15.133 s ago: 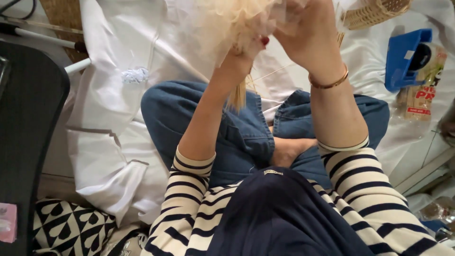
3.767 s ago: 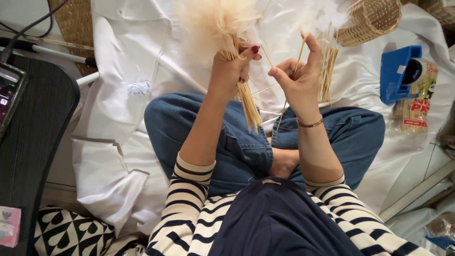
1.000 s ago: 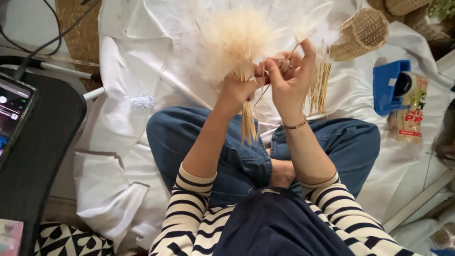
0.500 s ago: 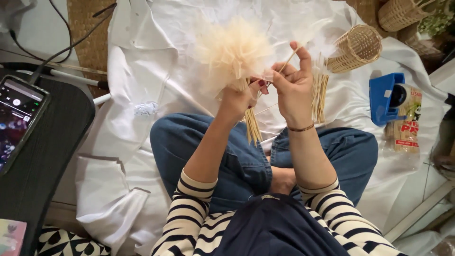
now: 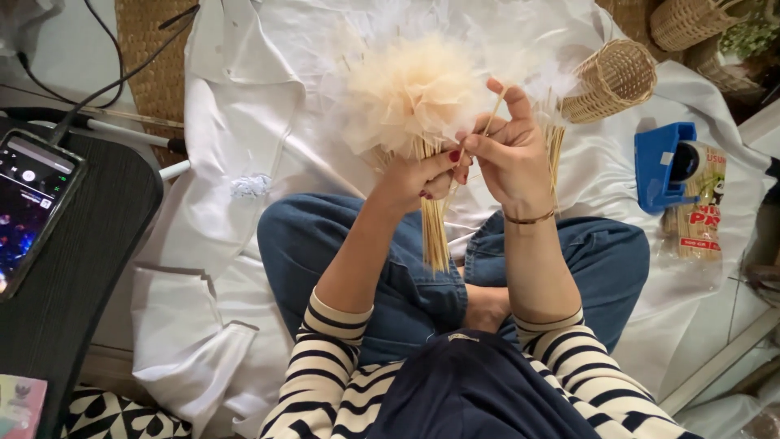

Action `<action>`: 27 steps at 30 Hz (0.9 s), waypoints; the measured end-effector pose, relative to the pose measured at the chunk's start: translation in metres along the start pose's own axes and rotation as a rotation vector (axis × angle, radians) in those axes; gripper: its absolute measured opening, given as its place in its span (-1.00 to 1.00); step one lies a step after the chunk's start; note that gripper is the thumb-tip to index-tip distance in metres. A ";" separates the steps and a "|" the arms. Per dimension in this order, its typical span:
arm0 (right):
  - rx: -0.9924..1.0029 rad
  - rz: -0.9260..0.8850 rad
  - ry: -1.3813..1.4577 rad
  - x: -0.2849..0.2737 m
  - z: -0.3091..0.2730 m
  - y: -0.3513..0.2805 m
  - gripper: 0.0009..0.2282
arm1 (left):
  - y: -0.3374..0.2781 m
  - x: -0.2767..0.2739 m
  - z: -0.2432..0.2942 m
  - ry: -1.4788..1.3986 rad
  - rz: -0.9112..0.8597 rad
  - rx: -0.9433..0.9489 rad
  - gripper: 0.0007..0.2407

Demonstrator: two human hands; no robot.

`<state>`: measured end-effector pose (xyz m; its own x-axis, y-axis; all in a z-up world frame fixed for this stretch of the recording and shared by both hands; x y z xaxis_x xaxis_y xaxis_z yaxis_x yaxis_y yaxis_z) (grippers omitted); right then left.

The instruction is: Preparing decorative wooden sticks by attaching fluffy material to the ends while sitting on the floor.

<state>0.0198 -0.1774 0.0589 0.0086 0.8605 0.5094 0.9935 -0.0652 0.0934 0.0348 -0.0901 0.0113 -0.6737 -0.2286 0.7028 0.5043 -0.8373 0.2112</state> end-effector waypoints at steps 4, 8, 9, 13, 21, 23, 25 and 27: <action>-0.073 0.035 -0.042 -0.010 -0.003 0.001 -0.44 | -0.002 -0.027 -0.015 0.039 0.237 -0.017 -0.97; -0.052 0.102 -0.095 -0.016 -0.005 -0.003 -0.42 | -0.003 -0.014 0.000 0.116 0.166 0.047 -0.89; -0.037 0.112 -0.134 -0.014 -0.006 -0.003 -0.41 | -0.005 -0.009 0.005 0.175 0.174 0.021 -0.80; -0.093 0.179 -0.187 -0.039 -0.016 -0.007 -0.85 | -0.011 -0.025 -0.006 0.566 0.408 -0.322 -0.81; -0.250 0.248 0.079 -0.052 -0.069 -0.016 -0.55 | -0.001 -0.015 -0.007 0.203 0.185 -0.092 -0.81; -0.281 0.303 0.075 -0.069 -0.075 -0.025 -0.53 | -0.002 -0.022 -0.015 0.182 0.178 -0.061 -0.82; -0.311 0.361 0.069 -0.080 -0.076 -0.033 -0.49 | -0.001 -0.025 -0.016 0.158 0.171 -0.031 -0.82; -0.290 0.443 -0.011 -0.088 -0.070 -0.042 -0.40 | 0.003 -0.019 -0.005 0.033 0.131 0.069 -0.88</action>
<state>-0.0303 -0.2853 0.0701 0.4232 0.7239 0.5449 0.8220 -0.5597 0.1050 0.0464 -0.0905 -0.0047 -0.6166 -0.3504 0.7050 0.6242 -0.7633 0.1665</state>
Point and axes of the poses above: each hand's wrist, its own y-axis towards the middle knuckle, its own x-axis out of the palm, z = x × y, the point moved 10 cm from there along y, towards the middle knuckle, and after that the axes turned 4 degrees about -z, right-handed, at the moved point
